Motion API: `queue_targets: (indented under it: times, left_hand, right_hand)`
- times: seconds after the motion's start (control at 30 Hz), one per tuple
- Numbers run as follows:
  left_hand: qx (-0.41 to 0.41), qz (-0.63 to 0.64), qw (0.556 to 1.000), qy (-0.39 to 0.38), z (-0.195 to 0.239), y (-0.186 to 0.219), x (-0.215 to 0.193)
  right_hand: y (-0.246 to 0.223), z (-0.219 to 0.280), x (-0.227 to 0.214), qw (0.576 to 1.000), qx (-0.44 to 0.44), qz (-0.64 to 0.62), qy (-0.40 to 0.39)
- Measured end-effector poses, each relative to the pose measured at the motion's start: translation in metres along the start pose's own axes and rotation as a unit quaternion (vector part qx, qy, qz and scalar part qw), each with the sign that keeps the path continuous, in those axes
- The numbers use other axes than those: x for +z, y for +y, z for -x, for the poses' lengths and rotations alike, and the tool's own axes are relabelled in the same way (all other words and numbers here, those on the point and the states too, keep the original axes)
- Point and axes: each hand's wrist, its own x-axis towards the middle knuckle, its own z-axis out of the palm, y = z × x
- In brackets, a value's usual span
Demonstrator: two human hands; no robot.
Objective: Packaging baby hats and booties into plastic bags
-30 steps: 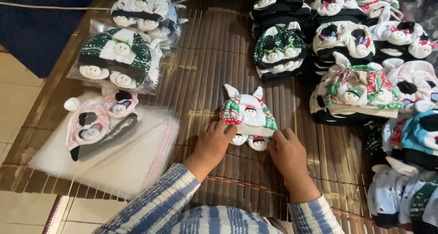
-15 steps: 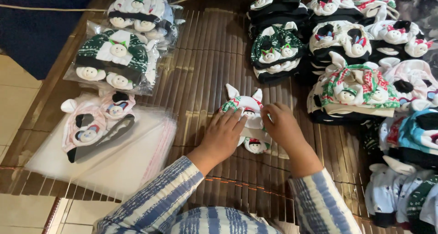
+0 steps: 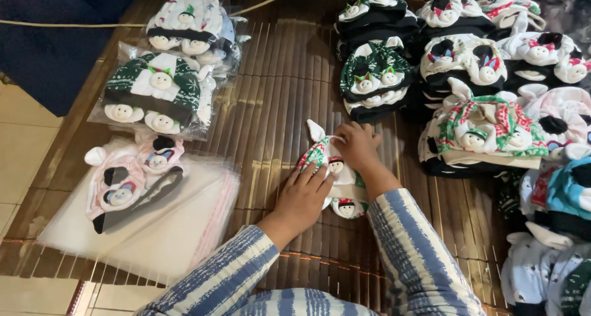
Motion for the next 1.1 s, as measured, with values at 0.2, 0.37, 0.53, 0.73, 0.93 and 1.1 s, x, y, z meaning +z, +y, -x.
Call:
queue_targets:
  times: [0.2,0.37,0.53,0.73,0.93,1.1]
  left_hand:
    - [-0.014,0.032,0.999,-0.005,-0.007,-0.006,0.000]
    - [-0.086,0.142,0.986,-0.001,-0.036,-0.012,-0.022]
    - [-0.083,0.112,0.990,-0.024,-0.027,-0.020,0.016]
    - [-0.089,0.096,0.989,-0.072,-0.016,-0.020,0.019]
    - [-0.104,0.099,0.987,-0.069,-0.012,-0.020,0.029]
    - [-0.133,0.116,0.983,-0.058,-0.005,-0.018,0.003]
  right_hand:
    - [0.000,0.007,-0.010,0.999,-0.020,-0.019,-0.032]
    - [-0.019,0.050,-0.047,0.972,-0.158,-0.118,0.124]
    - [-0.033,0.105,-0.054,0.970,-0.173,-0.166,0.039]
    - [-0.023,0.117,-0.046,0.980,-0.179,-0.082,-0.012]
    - [-0.003,0.107,-0.022,0.984,-0.173,-0.037,-0.025]
    - [-0.001,0.105,-0.027,0.977,-0.183,-0.105,-0.043]
